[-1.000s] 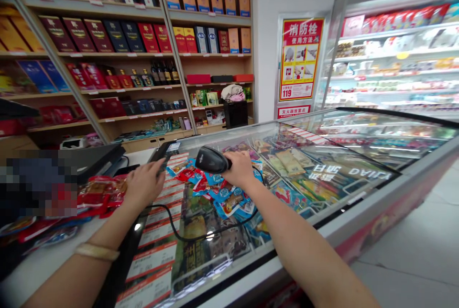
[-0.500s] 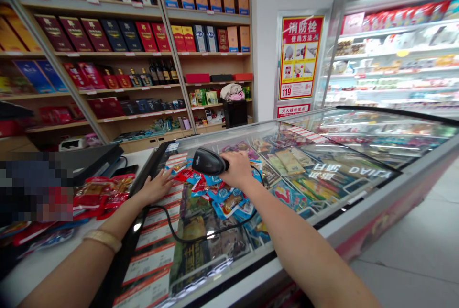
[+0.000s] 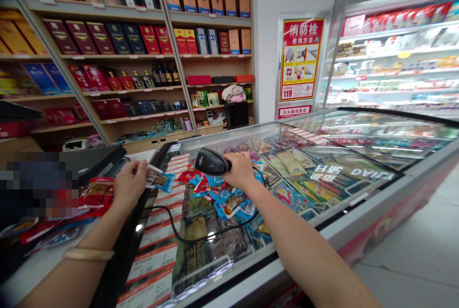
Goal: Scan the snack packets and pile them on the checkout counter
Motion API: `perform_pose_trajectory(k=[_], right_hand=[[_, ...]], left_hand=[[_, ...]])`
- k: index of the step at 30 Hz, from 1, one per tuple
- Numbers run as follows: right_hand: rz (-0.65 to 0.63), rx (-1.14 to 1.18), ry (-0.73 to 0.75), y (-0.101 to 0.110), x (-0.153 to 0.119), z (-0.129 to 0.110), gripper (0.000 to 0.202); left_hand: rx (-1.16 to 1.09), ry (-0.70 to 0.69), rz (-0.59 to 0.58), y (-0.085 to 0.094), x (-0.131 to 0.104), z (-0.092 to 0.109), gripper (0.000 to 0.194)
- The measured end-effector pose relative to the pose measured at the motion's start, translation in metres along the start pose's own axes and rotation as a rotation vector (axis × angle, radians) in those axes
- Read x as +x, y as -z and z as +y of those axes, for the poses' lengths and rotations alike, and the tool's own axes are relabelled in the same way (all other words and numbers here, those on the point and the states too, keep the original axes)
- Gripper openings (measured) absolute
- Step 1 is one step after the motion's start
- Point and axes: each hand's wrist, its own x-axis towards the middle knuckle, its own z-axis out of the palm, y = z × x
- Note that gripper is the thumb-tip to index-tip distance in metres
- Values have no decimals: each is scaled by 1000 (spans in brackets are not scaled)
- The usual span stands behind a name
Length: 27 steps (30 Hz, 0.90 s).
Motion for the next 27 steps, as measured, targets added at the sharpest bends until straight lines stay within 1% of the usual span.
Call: perform_pose_trajectory(k=[4,6,7,13,15,17,20,23,27], right_hand=[[-8,3,12,0,0,0,31],[-8,6,19,-1,0,0,31],[-7,8,22,-1,0,0,32],[7,33,71,-2,-1,0,34],[-11,46,106,-1,-1,-2,32],[-51,60,148,1,-1,-5,31],[-150,81,230,4,-2,-10,31],[-224,88,310,6,-3,-16,30],[-229,80,386,8,-6,-24,29]], left_hand=[[-539,360,-63,-3,-1,8,19],[-684,493,-104,-5,-3,13,16],[-725,527,-126,-5,-4,15,15],[-864,525,-297,-2,-12,22,15],[-895,561,-356,1,-12,23,13],[-911,591,-429,4,-12,23,18],[-919,636,-613,7,-12,18,28],[-880,680,-776,6,-11,10,34],[-801,747,-898,-1,-11,-1,37]])
